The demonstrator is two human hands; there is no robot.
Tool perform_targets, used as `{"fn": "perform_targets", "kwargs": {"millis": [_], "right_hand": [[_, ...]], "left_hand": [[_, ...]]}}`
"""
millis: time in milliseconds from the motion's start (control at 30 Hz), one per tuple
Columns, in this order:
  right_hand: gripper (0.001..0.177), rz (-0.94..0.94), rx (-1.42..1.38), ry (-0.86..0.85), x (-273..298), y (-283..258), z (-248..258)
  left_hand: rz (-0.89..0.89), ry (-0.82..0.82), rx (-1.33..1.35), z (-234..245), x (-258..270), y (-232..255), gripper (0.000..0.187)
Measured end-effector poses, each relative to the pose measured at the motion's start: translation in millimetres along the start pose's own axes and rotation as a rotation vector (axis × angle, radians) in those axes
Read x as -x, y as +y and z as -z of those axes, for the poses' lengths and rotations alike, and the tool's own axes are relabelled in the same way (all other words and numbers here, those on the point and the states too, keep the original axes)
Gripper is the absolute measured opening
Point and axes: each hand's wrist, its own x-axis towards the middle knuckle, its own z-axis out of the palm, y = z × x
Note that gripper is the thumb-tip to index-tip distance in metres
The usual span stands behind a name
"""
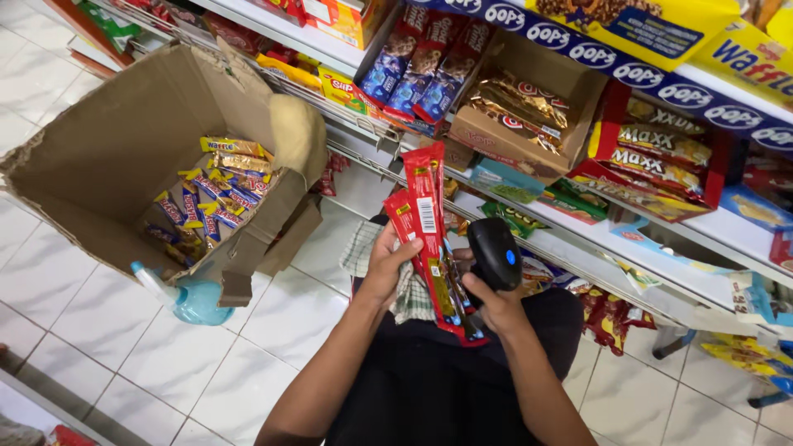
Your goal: The person sits on the floor of a store aisle and uses a handheld barcode scanner to scan various snack packages. They pick up items from a cardboard box, scan them, and place them onto the metal shelves. The person handles multiple types of snacks, including waffles and chocolate bars, organizing them into their respective boxes on the shelves.
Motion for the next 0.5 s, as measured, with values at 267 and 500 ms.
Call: {"fn": "perform_targets", "kwargs": {"millis": [267,500], "right_hand": [[0.057,0.013,0.421,0.046,-9.9,11.7,-13.3],[0.055,-0.027,0.425,0.043,-18.8,-13.6,-40.3]], "left_hand": [[-0.16,0.057,-0.199,5.5,-13.0,-8.4,0.064],[-0.256,0.056,-0.439,2.7,-22.1,-3.7,0.069]]}}
